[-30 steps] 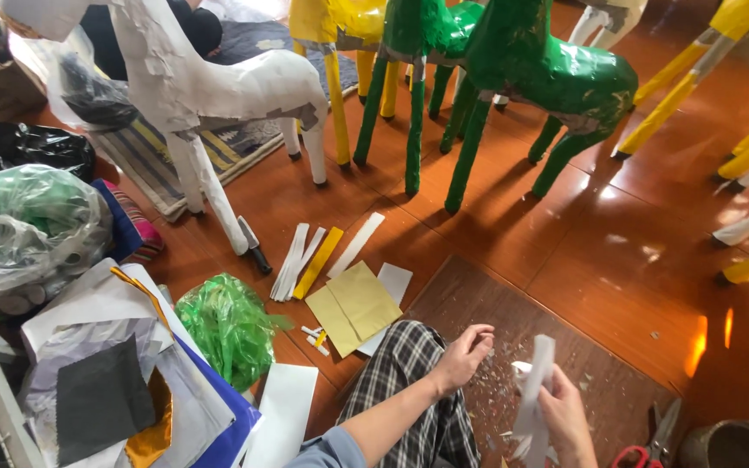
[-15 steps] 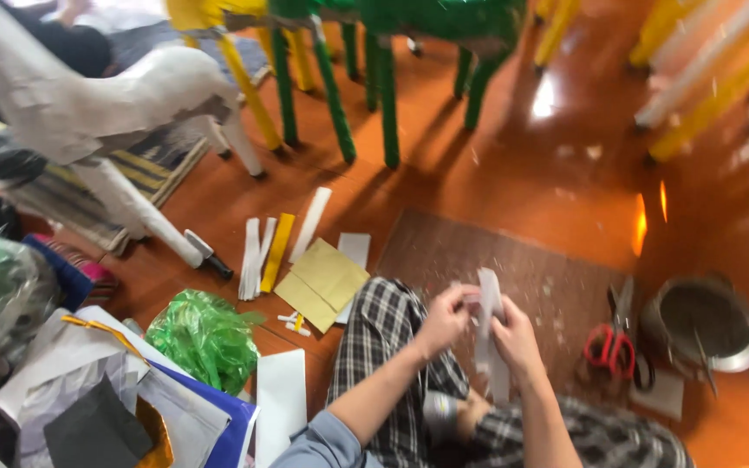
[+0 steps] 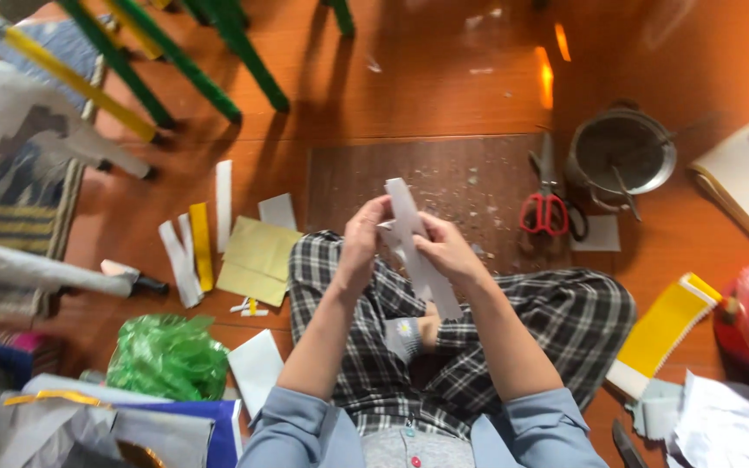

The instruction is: Cutting paper strips with scissors and folding paper for a craft project

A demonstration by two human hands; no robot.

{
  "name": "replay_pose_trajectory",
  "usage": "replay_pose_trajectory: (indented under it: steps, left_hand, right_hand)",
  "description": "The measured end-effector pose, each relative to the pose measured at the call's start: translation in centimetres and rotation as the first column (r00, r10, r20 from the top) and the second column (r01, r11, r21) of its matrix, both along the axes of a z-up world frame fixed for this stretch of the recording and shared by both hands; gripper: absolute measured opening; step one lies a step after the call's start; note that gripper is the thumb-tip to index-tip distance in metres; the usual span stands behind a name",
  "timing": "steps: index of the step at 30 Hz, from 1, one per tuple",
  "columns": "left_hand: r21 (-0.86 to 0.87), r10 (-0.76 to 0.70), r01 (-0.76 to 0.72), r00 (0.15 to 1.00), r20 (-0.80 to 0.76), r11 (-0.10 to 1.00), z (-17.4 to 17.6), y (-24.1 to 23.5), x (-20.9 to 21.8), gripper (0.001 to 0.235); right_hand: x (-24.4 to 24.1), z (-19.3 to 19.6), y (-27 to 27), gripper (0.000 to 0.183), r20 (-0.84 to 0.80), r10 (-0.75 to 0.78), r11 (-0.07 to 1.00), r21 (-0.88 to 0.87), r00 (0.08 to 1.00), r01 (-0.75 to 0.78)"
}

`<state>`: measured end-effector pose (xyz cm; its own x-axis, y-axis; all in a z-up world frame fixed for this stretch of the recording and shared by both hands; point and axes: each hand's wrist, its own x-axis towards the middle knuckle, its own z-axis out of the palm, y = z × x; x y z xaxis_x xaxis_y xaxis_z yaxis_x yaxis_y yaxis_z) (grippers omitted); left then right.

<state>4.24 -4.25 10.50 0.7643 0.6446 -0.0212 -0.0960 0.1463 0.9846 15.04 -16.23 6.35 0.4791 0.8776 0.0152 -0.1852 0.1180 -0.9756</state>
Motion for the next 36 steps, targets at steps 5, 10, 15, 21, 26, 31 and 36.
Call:
replay_pose_trajectory:
  steps: [5,10,15,21,26,31,36]
  left_hand:
    - [-0.138,-0.057,0.065,0.996,0.062,0.988,2.4,0.2,0.8,0.035]
    - [-0.298,-0.188,0.197,0.98,0.06,0.934,2.7,0.5,1.7,0.03]
    - [-0.226,-0.133,0.132,0.991,0.015,0.965,5.7,0.0,2.6,0.02]
    - [-0.229,-0.008,0.016,0.999,0.034,0.973,5.4,-0.6,3.2,0.016]
    - [-0.159,0.028,-0.024,0.999,0.024,0.987,6.1,-0.2,3.2,0.014]
    - [-0.061,0.109,-0.095,0.95,0.294,0.994,7.4,2.5,3.4,0.022]
    - [-0.142,0.121,-0.064,0.891,0.438,0.988,11.1,5.0,-0.5,0.018]
  right_hand:
    - [-0.8,4.5,-0.9,0.041,-0.159,0.058,0.998,0.041,0.986,-0.052]
    - [-1.9,5.5,-0.9,0.037,-0.308,0.06,0.998,0.041,0.95,-0.05]
    - [-1.9,4.1,-0.5,0.057,-0.356,0.071,0.996,0.072,0.932,-0.049]
    - [-2.6,4.3,0.4,0.054,-0.48,0.041,0.999,0.044,0.876,-0.023]
    - [-2.7,1.9,1.4,0.055,-0.461,0.034,0.999,0.001,0.887,-0.037]
    - [-1.6,0.0,1.8,0.055,-0.242,0.026,1.0,-0.003,0.97,-0.028]
    - [0.1,3.1,0.4,0.049,-0.127,-0.054,0.997,-0.064,0.991,0.046]
